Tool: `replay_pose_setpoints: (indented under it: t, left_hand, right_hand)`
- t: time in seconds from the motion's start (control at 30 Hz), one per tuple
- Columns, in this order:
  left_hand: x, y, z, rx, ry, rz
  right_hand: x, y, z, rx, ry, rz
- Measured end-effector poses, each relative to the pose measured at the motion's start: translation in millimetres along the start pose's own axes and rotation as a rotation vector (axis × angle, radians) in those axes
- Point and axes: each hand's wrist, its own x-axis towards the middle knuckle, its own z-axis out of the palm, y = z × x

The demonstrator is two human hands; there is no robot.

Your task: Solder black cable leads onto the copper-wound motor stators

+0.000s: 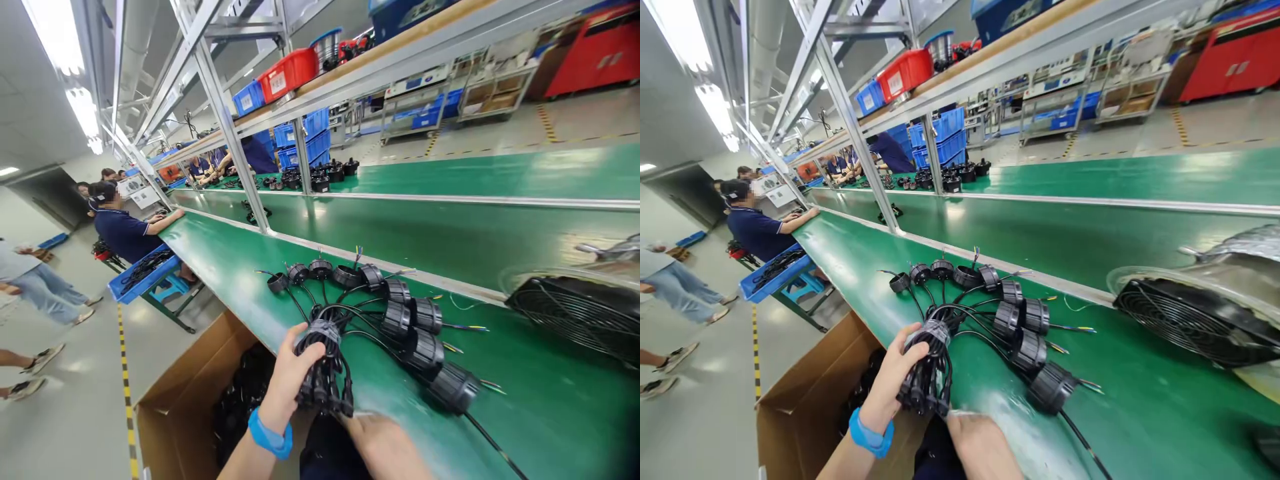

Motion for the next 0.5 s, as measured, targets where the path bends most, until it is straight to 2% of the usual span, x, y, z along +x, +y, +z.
replay_pose_setpoints:
  t: [0.1, 0.23, 0.37, 0.43, 0.5]
  left_hand:
    - [-5, 8, 0.1, 0.050, -0.055, -0.018]
    - [-12, 13, -8.0, 0.305, 0.101, 0.195]
    - [-4, 12, -33.8, 0.171, 0.133, 0.223]
    - [1, 3, -44.6, 0.083, 0.180, 0.205]
    - [4, -11, -47.7, 0.053, 0.200, 0.163]
  right_hand:
    - [21, -31, -7, 0.302, -0.104, 0.083]
    - [55, -67, -25, 0.833, -0.398, 0.344]
    - [80, -83, -51, 1.424, -0.626, 0.558]
    - [91, -80, -75, 1.645, -0.657, 0.564]
    - [99, -70, -103, 1.746, -0.560, 0.520]
